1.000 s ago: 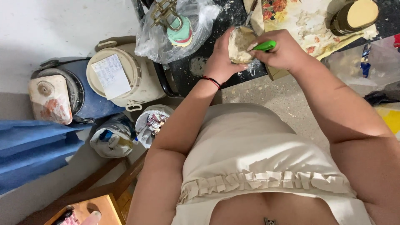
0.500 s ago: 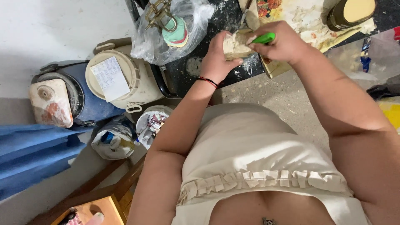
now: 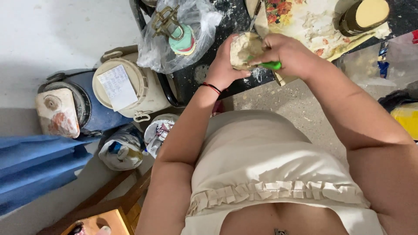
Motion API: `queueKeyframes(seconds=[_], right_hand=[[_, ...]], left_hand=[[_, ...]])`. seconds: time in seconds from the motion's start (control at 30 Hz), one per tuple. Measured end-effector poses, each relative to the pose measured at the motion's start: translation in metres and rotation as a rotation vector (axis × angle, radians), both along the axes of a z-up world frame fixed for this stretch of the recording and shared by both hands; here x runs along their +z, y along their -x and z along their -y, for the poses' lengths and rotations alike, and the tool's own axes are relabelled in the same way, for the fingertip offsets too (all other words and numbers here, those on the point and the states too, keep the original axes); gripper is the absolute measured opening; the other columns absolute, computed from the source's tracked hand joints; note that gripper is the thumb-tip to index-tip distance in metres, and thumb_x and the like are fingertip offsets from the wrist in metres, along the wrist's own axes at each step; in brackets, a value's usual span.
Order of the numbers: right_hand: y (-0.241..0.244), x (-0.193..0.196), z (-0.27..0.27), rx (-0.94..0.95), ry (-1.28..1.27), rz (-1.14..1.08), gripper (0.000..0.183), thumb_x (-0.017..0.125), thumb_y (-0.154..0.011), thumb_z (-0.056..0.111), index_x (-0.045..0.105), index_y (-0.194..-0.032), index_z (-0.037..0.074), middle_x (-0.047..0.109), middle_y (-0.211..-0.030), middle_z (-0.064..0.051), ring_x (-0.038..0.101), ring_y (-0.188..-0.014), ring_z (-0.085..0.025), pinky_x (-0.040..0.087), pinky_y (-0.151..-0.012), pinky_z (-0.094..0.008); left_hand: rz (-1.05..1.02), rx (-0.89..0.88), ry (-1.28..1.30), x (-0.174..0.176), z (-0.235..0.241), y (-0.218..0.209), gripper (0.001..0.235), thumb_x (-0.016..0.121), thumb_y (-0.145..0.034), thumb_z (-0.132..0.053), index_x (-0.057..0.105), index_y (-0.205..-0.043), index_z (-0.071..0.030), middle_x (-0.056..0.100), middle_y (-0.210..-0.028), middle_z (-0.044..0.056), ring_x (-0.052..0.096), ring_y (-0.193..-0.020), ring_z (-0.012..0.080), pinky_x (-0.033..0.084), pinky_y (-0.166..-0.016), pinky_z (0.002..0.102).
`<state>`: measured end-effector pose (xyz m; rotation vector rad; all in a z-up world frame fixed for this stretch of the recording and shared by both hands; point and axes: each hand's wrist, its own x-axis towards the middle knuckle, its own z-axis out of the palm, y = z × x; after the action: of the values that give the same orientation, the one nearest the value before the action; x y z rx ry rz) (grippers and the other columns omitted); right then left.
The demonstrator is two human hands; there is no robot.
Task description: The person mixes a yellow dough-like substance in a metal bowl using a green spatula. They repeatedly scoop the mixture into a small metal mold, press it down, and then empty the mold back into the bowl. The person also adds a white powder from a container and pours water from a purple bowl into the mixture while continuing to stir.
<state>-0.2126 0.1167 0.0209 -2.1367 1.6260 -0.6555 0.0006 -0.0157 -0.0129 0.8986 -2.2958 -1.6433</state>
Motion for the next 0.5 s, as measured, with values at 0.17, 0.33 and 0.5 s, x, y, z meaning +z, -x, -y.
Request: queueKeyframes(seconds=[0.17, 0.33, 0.5], right_hand=[[0.009, 0.014, -0.002, 0.016, 0.025, 0.042, 0.084, 0.065, -0.083, -0.025, 0.056, -0.158, 0.011, 0.051, -0.111, -0.012, 0.052, -0.099, -0.030, 0.049, -0.078, -0.038], [0.081, -0.040, 0.060, -0.584, 0.221, 0.172, 0.021, 0.056, -0.093, -0.012, 0.062, -0.104, 0.005, 0.068, -0.093, -0.013, 0.065, -0.083, -0.027, 0.046, -0.070, -0.041], [0.132, -0.095, 0.141, -0.746, 0.199, 0.448, 0.029, 0.081, -0.101, 0.006, 0.060, -0.119, 0.012, 0.066, -0.100, -0.007, 0.058, -0.078, -0.013, 0.048, -0.063, -0.040]], left_hand=[[0.061, -0.112, 0.013, 0.003, 0.014, -0.002, 0.112, 0.097, -0.073, -0.015, 0.025, -0.158, -0.024, 0.040, -0.159, 0.018, 0.051, -0.138, 0.0367, 0.058, -0.103, 0.050], [0.173, -0.123, 0.061, 0.037, 0.002, -0.014, 0.117, 0.092, -0.079, -0.027, 0.011, -0.164, -0.026, 0.020, -0.173, 0.019, 0.056, -0.138, 0.0391, 0.067, -0.087, 0.042], [0.090, -0.074, 0.025, 0.024, -0.009, -0.046, 0.112, 0.073, -0.077, -0.061, 0.013, -0.165, -0.026, 0.013, -0.175, 0.016, 0.048, -0.145, 0.0424, 0.058, -0.098, 0.056]])
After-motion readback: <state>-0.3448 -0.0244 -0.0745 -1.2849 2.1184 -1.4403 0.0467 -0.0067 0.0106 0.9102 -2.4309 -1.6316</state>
